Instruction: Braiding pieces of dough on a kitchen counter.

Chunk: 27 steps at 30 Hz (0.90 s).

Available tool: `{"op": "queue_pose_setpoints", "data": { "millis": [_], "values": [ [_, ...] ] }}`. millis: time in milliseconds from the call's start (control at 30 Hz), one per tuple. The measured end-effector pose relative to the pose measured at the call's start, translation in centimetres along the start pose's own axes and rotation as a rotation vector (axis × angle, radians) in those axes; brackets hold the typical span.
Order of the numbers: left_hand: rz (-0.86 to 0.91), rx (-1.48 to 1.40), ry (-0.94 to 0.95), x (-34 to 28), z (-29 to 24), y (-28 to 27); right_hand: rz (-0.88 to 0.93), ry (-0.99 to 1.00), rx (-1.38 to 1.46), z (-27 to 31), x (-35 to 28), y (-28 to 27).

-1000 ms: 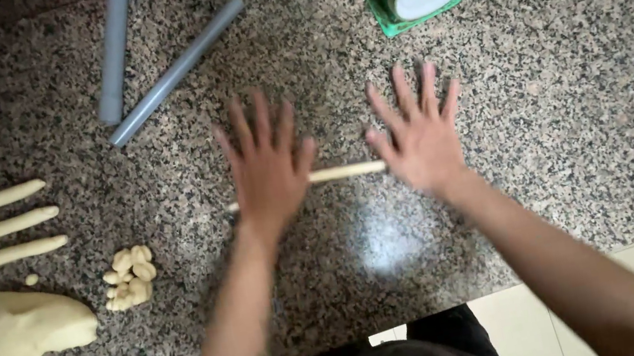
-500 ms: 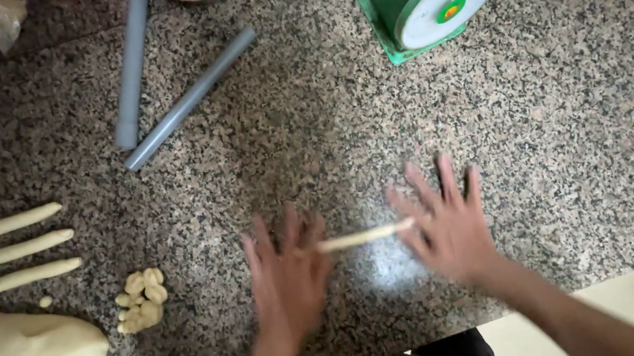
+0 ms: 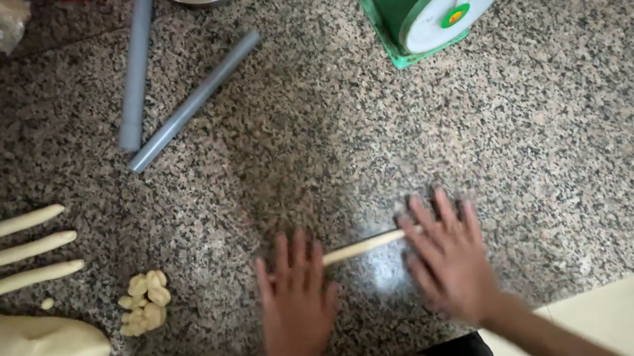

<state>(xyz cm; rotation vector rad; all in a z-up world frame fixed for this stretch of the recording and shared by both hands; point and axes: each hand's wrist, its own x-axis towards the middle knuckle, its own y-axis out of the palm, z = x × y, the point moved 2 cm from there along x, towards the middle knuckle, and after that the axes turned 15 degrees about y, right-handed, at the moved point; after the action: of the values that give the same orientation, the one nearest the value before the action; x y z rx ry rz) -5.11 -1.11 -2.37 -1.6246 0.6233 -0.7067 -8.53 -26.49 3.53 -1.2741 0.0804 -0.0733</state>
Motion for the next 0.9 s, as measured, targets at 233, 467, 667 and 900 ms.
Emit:
{"op": "queue_pose_setpoints", "data": {
  "millis": [233,467,667,900],
  "values": [
    [0.012,-0.06,-0.051,6.3,-0.6,-1.7,-0.073,0.004,-0.35,4.0,4.0,6.2],
    [-0.05,-0.11,-0.074,13.0,10.9,-1.2,0.084,0.113,-0.25,1.1,14.8,3.1],
    [-0.006,0.017,0.099,1.7,2.0,-1.7,-0.098,-0.122,-0.143,1.8,2.5,1.5],
    [-0.093,0.011,-0.166,6.5,5.6,-0.3,-0.011,0.019,-0.211,-0.6,10.1,1.0]
  ]
}}
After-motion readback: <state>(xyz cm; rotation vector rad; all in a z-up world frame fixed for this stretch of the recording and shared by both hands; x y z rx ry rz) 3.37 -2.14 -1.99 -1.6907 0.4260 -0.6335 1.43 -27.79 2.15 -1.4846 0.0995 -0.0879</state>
